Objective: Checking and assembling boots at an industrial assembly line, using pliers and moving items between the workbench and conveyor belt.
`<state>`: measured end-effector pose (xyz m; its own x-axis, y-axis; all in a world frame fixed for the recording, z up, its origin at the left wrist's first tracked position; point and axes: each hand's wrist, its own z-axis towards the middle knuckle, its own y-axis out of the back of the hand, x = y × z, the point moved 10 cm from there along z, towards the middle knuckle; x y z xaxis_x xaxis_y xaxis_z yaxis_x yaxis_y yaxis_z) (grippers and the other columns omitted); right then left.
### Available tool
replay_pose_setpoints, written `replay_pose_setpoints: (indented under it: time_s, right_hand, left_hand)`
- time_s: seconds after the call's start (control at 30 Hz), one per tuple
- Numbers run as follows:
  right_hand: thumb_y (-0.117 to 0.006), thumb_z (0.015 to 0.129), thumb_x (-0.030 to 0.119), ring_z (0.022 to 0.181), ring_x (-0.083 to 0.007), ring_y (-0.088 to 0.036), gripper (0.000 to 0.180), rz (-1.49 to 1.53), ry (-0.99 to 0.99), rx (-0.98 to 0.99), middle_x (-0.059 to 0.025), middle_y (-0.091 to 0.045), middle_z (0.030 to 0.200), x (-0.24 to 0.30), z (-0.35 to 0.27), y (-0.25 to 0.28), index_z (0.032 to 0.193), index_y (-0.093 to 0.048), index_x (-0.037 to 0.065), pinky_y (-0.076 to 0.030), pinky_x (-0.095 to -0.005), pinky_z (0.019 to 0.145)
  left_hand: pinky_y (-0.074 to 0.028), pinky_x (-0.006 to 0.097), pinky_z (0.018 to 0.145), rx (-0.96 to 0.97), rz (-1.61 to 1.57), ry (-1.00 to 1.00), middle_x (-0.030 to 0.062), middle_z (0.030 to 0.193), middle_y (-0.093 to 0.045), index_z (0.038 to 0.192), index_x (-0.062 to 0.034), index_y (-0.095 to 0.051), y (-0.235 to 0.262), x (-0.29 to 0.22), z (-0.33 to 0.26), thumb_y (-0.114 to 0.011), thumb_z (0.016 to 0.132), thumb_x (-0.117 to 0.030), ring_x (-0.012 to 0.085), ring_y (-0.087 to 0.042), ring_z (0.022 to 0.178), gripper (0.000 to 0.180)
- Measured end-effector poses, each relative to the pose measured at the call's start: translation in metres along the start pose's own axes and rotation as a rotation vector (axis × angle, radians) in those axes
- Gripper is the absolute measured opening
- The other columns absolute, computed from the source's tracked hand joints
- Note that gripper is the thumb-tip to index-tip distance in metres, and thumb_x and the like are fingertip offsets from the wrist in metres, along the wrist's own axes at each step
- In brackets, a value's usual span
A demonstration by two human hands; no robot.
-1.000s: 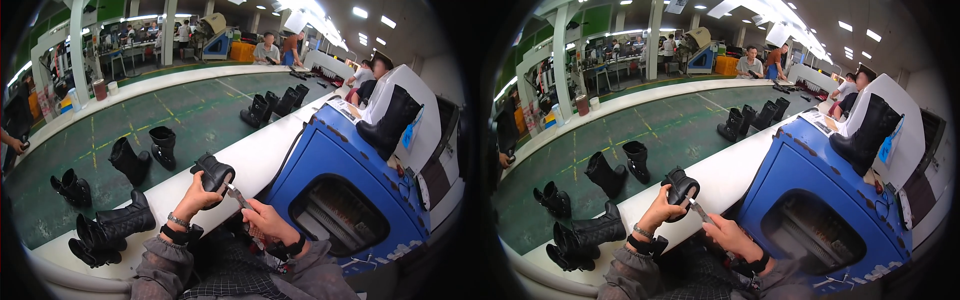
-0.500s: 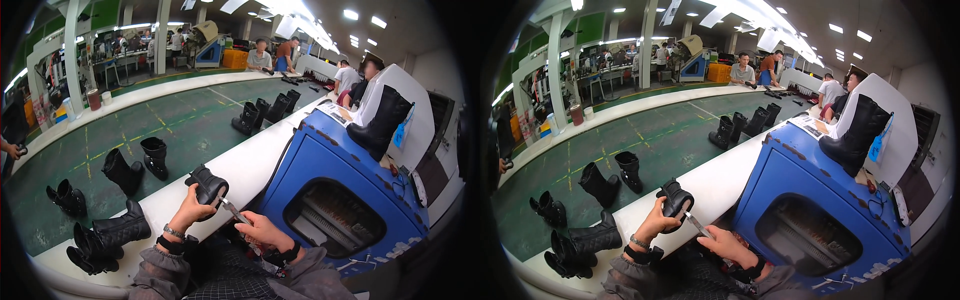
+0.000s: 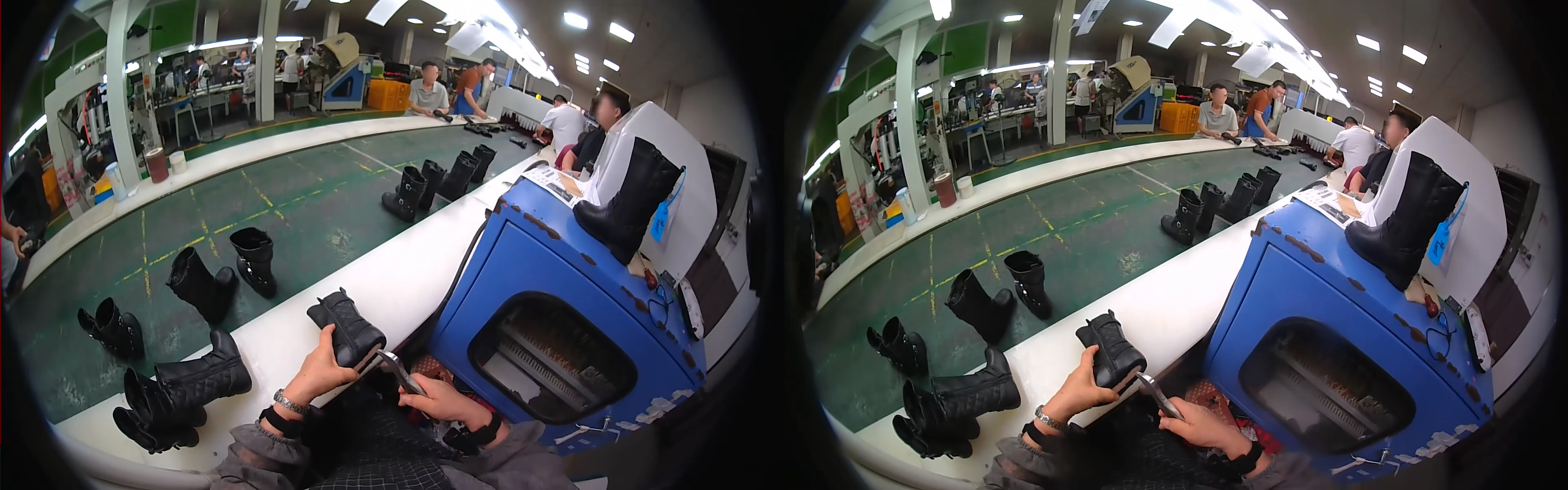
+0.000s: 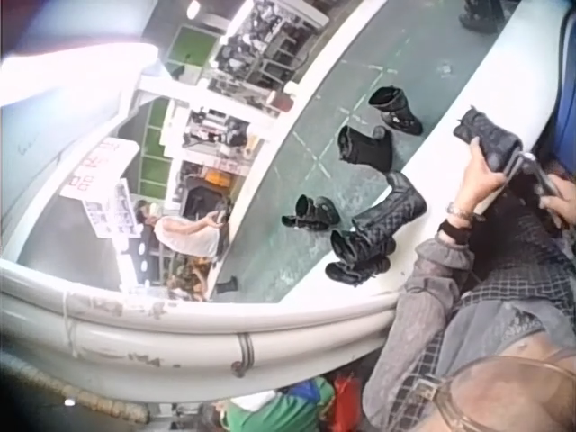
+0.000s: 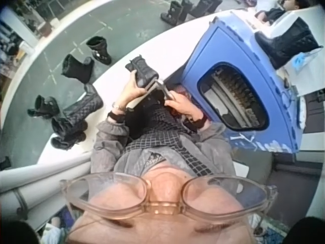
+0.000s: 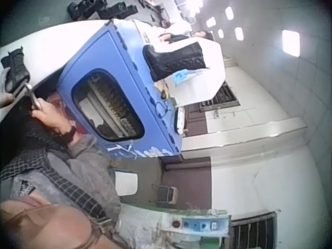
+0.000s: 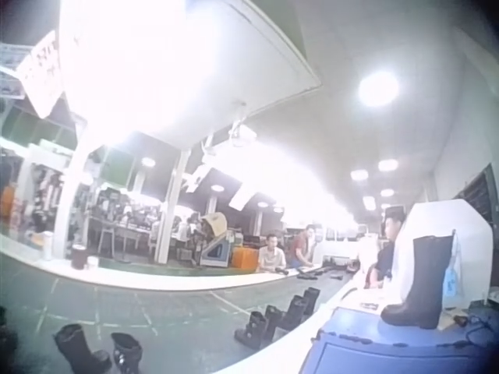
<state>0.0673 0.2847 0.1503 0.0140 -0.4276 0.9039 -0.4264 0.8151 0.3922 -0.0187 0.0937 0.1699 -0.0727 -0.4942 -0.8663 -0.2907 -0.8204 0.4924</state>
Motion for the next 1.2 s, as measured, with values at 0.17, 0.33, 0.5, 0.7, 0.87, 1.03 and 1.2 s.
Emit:
replay_pose_setpoints:
  time_s: [0.17,0.33,0.5,0.7,0.87,1.03,1.2]
  right_hand:
    - [-0.055,0.095,0.023,0.088,-0.0139,-0.063,0.028,0.061,0.035,0.075,-0.0074,-0.067,0.097,-0.011,-0.001,-0.010,0.113,-0.051,0.002,-0.049,-0.0286,0.074]
    - [-0.052,0.095,0.020,0.087,-0.0115,-0.062,0.028,0.160,-0.141,0.141,-0.0074,-0.064,0.102,-0.028,-0.006,-0.019,0.118,-0.048,0.004,-0.049,-0.0238,0.062]
    - [-0.051,0.095,0.017,0.088,-0.0111,-0.060,0.029,0.198,-0.149,0.147,-0.0073,-0.061,0.106,-0.042,-0.004,-0.020,0.119,-0.046,0.004,-0.049,-0.0229,0.061]
    - [-0.054,0.093,0.013,0.093,-0.0113,-0.059,0.030,0.199,-0.171,0.188,-0.0073,-0.060,0.108,-0.052,-0.005,-0.026,0.119,-0.046,0.001,-0.052,-0.0244,0.068]
    - [-0.054,0.094,0.018,0.092,-0.0126,-0.058,0.033,0.230,-0.126,0.180,-0.0071,-0.059,0.107,-0.055,-0.004,-0.029,0.121,-0.047,0.002,-0.054,-0.0274,0.070]
    - [-0.054,0.094,0.020,0.093,-0.0138,-0.059,0.034,0.242,-0.129,0.172,-0.0077,-0.059,0.107,-0.062,-0.004,-0.032,0.121,-0.047,0.002,-0.054,-0.0286,0.071]
    - [-0.053,0.094,0.020,0.092,-0.0143,-0.059,0.034,0.245,-0.106,0.173,-0.0079,-0.059,0.107,-0.062,-0.003,-0.034,0.121,-0.046,0.001,-0.054,-0.0286,0.071]
  left_hand:
    - [-0.049,0.041,0.088,0.013,0.129,-0.047,0.0336,0.107,-0.060,0.143,0.0038,-0.018,-0.010,-0.007,-0.005,-0.077,0.060,-0.022,0.0447,-0.062,0.100,0.106]
    - [-0.049,0.041,0.086,-0.008,0.182,-0.065,0.0324,0.103,-0.061,0.143,0.0051,-0.019,-0.012,-0.004,-0.008,-0.076,0.059,-0.020,0.0442,-0.062,0.097,0.104]
    - [-0.050,0.042,0.082,-0.037,0.233,-0.076,0.0293,0.095,-0.063,0.142,0.0059,-0.021,-0.020,0.000,-0.007,-0.074,0.060,-0.018,0.0436,-0.063,0.091,0.101]
    - [-0.050,0.042,0.081,-0.049,0.237,-0.070,0.0288,0.095,-0.063,0.142,0.0058,-0.021,-0.017,-0.003,-0.008,-0.074,0.060,-0.017,0.0433,-0.063,0.091,0.100]
    - [-0.050,0.041,0.084,-0.054,0.237,-0.060,0.0296,0.099,-0.062,0.142,0.0033,-0.022,-0.018,0.001,-0.007,-0.076,0.059,-0.018,0.0436,-0.062,0.094,0.102]
    - [-0.050,0.042,0.082,-0.056,0.249,-0.082,0.0289,0.097,-0.063,0.142,0.0047,-0.023,-0.019,-0.004,-0.007,-0.075,0.059,-0.019,0.0433,-0.062,0.092,0.101]
    - [-0.050,0.042,0.081,-0.075,0.272,-0.078,0.0283,0.095,-0.063,0.142,0.0050,-0.023,-0.017,-0.002,-0.009,-0.075,0.059,-0.019,0.0432,-0.063,0.090,0.100]
